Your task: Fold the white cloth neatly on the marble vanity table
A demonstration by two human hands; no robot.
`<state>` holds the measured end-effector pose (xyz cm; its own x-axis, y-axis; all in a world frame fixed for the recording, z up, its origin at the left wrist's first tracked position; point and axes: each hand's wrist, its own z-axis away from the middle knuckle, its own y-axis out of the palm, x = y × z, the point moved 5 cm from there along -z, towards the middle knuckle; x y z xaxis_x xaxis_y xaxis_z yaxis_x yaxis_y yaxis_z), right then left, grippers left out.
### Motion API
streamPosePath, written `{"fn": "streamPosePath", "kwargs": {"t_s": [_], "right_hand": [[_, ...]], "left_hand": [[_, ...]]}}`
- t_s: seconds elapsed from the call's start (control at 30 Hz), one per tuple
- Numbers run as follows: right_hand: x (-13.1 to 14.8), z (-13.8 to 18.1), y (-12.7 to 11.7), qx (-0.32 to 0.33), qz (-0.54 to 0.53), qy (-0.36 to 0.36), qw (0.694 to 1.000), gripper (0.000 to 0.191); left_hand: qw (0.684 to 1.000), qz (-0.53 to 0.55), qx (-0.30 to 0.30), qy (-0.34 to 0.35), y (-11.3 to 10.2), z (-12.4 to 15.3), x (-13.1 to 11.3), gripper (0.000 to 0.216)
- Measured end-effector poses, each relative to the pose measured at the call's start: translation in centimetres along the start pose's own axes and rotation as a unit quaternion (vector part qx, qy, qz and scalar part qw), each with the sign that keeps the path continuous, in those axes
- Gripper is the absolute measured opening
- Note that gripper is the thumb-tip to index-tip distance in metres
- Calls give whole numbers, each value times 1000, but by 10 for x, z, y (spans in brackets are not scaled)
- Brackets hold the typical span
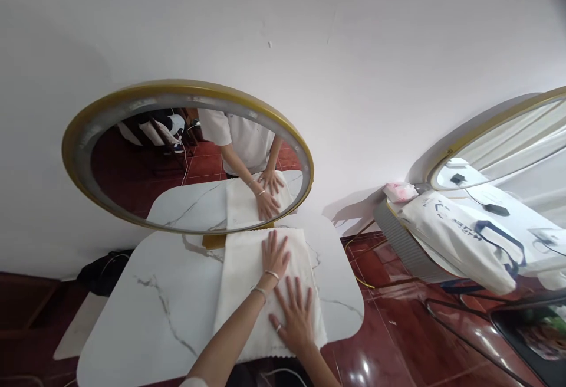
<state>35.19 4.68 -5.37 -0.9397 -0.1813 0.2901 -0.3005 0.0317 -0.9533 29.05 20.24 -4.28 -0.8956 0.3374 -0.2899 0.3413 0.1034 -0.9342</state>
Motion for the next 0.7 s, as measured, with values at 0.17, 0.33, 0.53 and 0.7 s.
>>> {"fn": "streamPosePath", "kwargs": {"t_s": [0.17,0.33,0.53,0.7], "right_hand": [[-11,9,0,-26,39,-2,999,72],[28,4,10,-10,26,-38,999,76],[102,-12,18,49,-27,-83,995,82],[154,-24,24,67,-47,-111,990,82]], "left_hand": [[1000,-2,-18,-12,2,4,-4,54],[999,-15,-23,-34,-21,23,44,57],[996,-53,-25,-66,-55,49,121,58],[994,-65,-26,-86,-77,70,175,59]]}}
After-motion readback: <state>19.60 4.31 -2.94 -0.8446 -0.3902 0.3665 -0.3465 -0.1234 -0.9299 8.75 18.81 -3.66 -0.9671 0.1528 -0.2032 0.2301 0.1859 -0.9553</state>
